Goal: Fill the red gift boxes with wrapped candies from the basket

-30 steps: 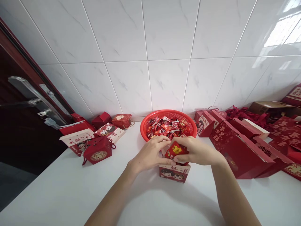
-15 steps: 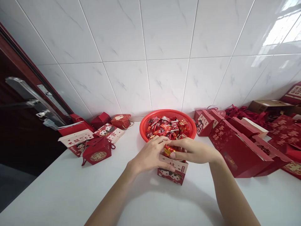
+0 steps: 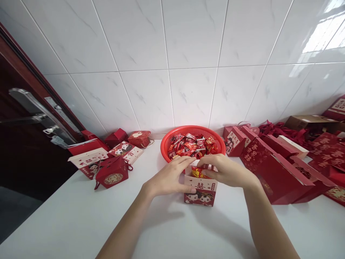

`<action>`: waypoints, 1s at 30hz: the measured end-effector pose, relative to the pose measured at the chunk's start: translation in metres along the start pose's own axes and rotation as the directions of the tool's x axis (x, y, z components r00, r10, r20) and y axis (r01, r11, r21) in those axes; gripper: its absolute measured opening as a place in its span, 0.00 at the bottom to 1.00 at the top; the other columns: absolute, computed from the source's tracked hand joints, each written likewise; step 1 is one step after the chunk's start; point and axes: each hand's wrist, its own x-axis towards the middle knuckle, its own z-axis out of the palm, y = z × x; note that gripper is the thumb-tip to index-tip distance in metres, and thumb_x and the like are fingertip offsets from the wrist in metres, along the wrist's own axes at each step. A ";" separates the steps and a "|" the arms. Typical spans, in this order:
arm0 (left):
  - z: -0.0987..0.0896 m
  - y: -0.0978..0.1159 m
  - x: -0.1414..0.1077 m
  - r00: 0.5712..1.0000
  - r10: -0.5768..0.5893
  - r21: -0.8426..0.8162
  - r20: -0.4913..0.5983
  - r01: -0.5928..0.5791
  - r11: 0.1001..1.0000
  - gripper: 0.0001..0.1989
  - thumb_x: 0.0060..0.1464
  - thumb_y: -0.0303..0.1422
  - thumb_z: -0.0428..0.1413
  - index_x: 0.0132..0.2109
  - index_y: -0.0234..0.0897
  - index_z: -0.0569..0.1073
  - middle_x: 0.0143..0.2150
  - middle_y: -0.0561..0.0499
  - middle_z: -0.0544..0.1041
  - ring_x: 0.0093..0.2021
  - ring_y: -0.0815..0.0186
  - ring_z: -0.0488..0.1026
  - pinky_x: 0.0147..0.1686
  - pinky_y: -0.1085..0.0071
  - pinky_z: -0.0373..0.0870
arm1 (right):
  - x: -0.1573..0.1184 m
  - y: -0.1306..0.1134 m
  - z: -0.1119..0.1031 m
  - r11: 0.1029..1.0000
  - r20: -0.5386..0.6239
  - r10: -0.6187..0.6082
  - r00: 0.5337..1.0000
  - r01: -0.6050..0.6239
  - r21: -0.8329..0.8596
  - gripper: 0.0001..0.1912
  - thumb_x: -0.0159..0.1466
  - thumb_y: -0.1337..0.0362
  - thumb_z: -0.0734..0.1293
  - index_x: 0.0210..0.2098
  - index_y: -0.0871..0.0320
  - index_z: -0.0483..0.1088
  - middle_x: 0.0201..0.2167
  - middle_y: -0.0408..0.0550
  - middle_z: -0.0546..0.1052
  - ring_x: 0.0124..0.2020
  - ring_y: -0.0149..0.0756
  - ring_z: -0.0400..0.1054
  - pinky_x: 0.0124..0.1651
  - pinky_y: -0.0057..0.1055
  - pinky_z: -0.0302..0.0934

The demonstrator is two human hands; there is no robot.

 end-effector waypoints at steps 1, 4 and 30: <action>0.000 0.000 0.000 1.000 0.006 0.000 -0.005 -0.006 1.000 0.42 0.51 0.46 0.68 0.69 0.44 0.65 0.70 0.43 0.66 0.71 0.47 0.60 0.67 0.51 0.63 | 0.000 -0.002 0.001 1.000 0.013 0.015 1.000 -0.015 -0.013 0.10 0.66 0.73 0.64 0.41 0.58 0.76 0.35 0.47 0.81 0.32 0.34 0.71 0.34 0.29 0.58; 0.002 0.002 0.000 0.999 0.027 -0.004 -0.031 -0.027 1.000 0.35 0.55 0.40 0.66 0.68 0.45 0.66 0.67 0.44 0.70 0.67 0.50 0.66 0.65 0.53 0.66 | 0.003 -0.008 0.005 0.993 0.091 0.033 0.995 -0.022 -0.116 0.11 0.66 0.73 0.64 0.40 0.55 0.78 0.28 0.44 0.79 0.26 0.32 0.68 0.30 0.28 0.52; 0.004 -0.004 0.002 0.992 -0.039 -0.027 -0.121 0.036 0.999 0.36 0.52 0.35 0.67 0.67 0.46 0.68 0.67 0.44 0.70 0.67 0.48 0.65 0.63 0.52 0.66 | -0.025 0.003 -0.021 0.998 -0.266 0.018 0.964 -0.033 -0.053 0.14 0.68 0.57 0.65 0.48 0.54 0.77 0.46 0.50 0.82 0.45 0.44 0.77 0.46 0.37 0.72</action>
